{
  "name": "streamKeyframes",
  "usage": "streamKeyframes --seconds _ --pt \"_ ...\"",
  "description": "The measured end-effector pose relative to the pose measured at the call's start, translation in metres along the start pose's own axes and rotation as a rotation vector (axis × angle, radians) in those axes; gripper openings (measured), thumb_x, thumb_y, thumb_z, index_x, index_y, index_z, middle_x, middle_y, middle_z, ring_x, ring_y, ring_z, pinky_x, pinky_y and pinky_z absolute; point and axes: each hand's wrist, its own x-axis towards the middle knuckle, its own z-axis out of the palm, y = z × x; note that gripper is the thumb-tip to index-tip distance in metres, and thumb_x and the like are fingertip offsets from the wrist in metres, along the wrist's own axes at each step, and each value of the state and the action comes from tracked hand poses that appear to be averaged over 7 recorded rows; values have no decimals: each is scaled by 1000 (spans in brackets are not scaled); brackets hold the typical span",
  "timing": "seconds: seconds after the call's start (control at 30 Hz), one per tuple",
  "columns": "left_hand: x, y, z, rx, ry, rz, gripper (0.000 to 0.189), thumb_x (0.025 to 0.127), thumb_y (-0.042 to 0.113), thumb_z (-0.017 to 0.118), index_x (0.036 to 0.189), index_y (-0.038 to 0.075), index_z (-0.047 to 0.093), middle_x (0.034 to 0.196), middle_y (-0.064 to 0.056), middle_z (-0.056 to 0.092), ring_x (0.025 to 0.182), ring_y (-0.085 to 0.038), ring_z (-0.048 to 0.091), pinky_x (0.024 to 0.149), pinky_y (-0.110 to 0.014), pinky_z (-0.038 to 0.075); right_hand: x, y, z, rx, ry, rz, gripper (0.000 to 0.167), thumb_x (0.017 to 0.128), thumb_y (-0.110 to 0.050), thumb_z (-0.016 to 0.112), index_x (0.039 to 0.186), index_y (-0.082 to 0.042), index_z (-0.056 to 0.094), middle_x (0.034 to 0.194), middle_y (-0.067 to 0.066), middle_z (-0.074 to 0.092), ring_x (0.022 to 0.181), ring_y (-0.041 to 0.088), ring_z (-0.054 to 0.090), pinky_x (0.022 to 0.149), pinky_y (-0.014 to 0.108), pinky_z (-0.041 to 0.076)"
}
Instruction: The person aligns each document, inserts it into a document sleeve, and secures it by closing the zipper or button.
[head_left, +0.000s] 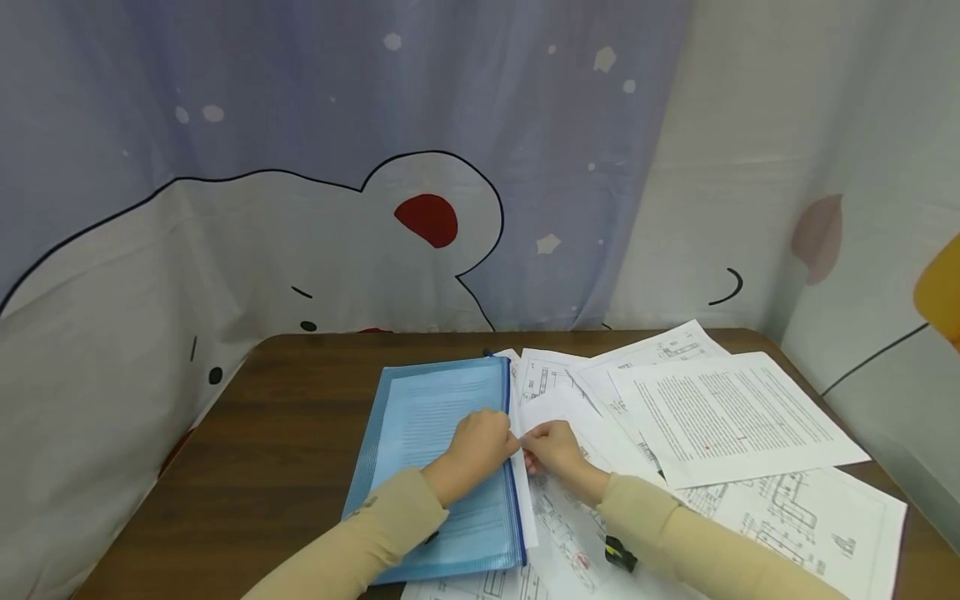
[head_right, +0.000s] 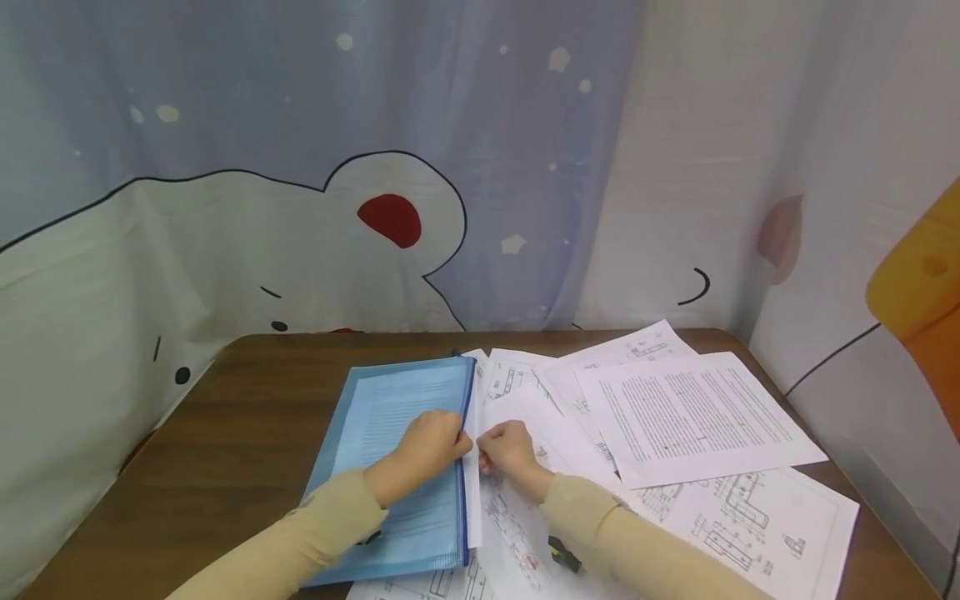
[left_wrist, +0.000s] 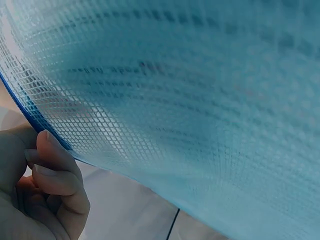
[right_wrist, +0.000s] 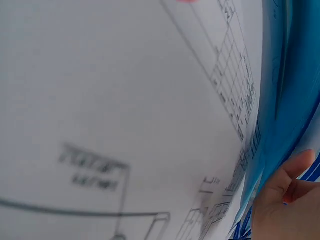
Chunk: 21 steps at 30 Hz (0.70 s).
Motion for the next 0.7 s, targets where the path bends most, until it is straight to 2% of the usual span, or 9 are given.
streamKeyframes --seconds 0.13,0.3,0.53,0.7 --pt "3 2 1 1 -22 -16 47 82 15 65 46 16 35 45 6 33 45 -7 32 43 -19 26 1 -1 4 18 13 -28 14 85 2 54 77 10 64 50 2 54 40 6 49 44 19 46" --pt "3 2 2 0 -15 -28 46 81 13 64 46 16 35 47 4 35 46 -9 32 43 -20 29 1 -3 8 40 -1 -47 13 84 3 55 78 11 63 51 4 56 39 6 52 46 22 50" --pt "4 2 3 -34 3 -35 38 83 13 62 49 12 45 48 3 35 46 -9 31 42 -21 29 4 -7 10 -19 14 -60 10 76 7 55 79 10 64 54 6 59 38 5 51 44 19 48" --pt "3 1 3 1 23 4 34 86 12 60 52 8 53 49 0 43 47 -8 32 41 -22 32 5 -11 13 -77 7 -64 14 72 8 56 81 10 67 68 15 66 46 8 56 48 21 52"
